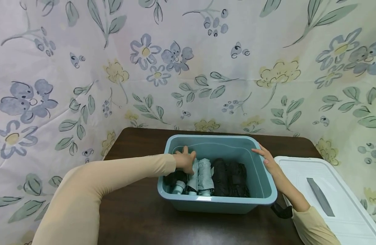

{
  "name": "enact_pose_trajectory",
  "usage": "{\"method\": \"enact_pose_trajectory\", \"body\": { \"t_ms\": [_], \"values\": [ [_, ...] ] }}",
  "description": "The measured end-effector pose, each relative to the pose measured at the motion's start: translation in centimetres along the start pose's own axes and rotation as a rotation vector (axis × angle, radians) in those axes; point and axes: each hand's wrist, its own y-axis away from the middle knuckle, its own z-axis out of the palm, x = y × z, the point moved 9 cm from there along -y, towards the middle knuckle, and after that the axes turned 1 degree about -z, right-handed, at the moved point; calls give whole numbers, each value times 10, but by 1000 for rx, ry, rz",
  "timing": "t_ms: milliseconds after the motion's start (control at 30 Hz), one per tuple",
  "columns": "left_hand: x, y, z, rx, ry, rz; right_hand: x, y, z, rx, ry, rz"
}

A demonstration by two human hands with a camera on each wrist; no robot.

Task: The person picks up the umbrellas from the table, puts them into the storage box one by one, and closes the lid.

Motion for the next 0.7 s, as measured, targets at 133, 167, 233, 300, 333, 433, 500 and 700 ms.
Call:
{"method": "enact_pose_trajectory", "body": {
  "t_ms": [133,167,233,300,333,433,500,700],
  "values": [
    [-3,0,6,-5,-1,-24,-19,3,5,12,52,124],
    [-3,0,6,-3,-6,-25,-22,3,6,17,64,134],
    [-3,0,7,-2,-20,-24,-28,2,6,23,85,158],
    [-2,-1,8,0,-43,-23,-29,1,6,22,99,167],
    [-2,-1,9,1,-55,-20,-29,0,6,23,103,169],
    [-1,-2,10,10,-79,-14,-28,0,5,31,113,177],
    [-1,-2,10,13,-92,-13,-26,0,5,34,114,176],
    [-4,-5,15,-15,-99,-57,-24,1,7,25,105,181]
  ]
}}
